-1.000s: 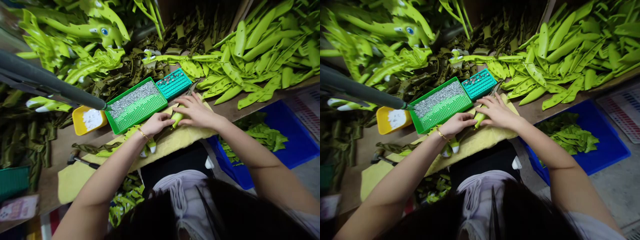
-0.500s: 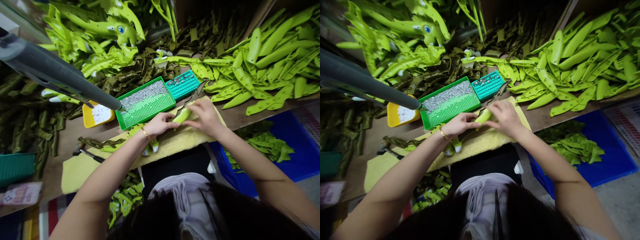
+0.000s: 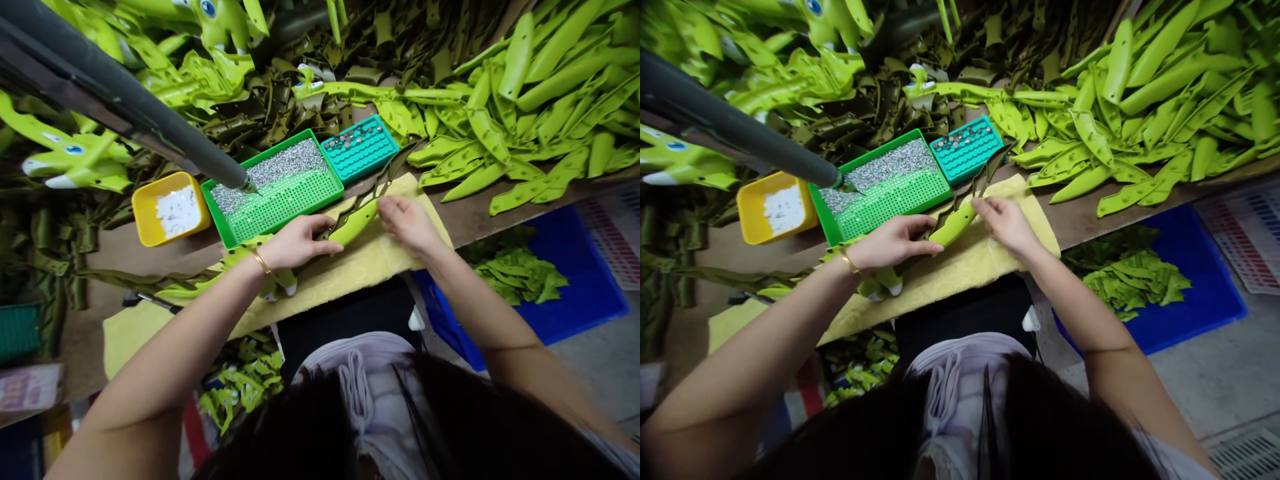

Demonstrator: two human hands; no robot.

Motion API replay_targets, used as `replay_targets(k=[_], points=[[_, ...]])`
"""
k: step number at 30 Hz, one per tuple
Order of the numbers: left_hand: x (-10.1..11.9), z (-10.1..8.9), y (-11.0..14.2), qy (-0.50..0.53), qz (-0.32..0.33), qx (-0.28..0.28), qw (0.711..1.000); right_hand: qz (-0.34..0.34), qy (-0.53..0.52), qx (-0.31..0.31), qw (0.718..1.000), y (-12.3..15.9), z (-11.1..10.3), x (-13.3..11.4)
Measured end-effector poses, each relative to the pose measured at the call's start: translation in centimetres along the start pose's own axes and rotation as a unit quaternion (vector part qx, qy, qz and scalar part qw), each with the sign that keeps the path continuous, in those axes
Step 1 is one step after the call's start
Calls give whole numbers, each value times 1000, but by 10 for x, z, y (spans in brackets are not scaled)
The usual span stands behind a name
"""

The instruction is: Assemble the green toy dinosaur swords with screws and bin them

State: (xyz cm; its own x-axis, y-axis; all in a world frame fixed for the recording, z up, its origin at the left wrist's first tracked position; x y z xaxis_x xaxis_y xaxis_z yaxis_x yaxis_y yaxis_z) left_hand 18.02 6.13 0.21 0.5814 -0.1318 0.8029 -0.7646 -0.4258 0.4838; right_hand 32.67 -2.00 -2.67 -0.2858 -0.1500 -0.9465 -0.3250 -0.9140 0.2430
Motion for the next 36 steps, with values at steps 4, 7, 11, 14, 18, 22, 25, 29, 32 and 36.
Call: replay_targets(k=[4,7,11,14,18,22,25,29,32,36], points=[[20,-2,-14,-34,-6,11,999,5,-21,-10,1000,-4,-1,-14],[47,3,-28,1,37,85,996,-75,41,19,996,-1,1,-19],[62,9,-30,7,72,121,990,-167,88,91,978,4,-6,-24],[51,5,-18,-63,30,69,995,-166,78,120,976,2,-15,-25],[28,-7,-4,-102,-38,34,994,-71,94,38,992,4,4,-3],[16,-9,-5,-54,-35,67,996,-15,106,-4,994,20,36,27],[9,-5,-6,-30,-36,68,997,-15,76,-5,997,27,50,39],[8,-4,-3,-26,-26,60,997,-9,89,-5,996,27,56,43],[7,1,0,4,-38,32,999,-26,87,22,996,26,60,43],[3,2,0,83,-48,40,995,-40,75,39,996,29,60,46]])
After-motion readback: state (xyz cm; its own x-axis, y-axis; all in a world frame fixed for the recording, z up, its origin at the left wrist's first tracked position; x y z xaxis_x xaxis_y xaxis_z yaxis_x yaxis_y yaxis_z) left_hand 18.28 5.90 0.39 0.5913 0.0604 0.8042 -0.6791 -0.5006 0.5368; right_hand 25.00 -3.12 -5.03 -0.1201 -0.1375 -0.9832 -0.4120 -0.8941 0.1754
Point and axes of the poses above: each hand's wrist, its own y-axis away from the middle knuckle, its own z-axis out of the palm, x = y × z, the point moved 7 cm from there along -y, towards the middle knuckle, and after that the axes turned 5 degrees about -z, right-handed, at the moved point
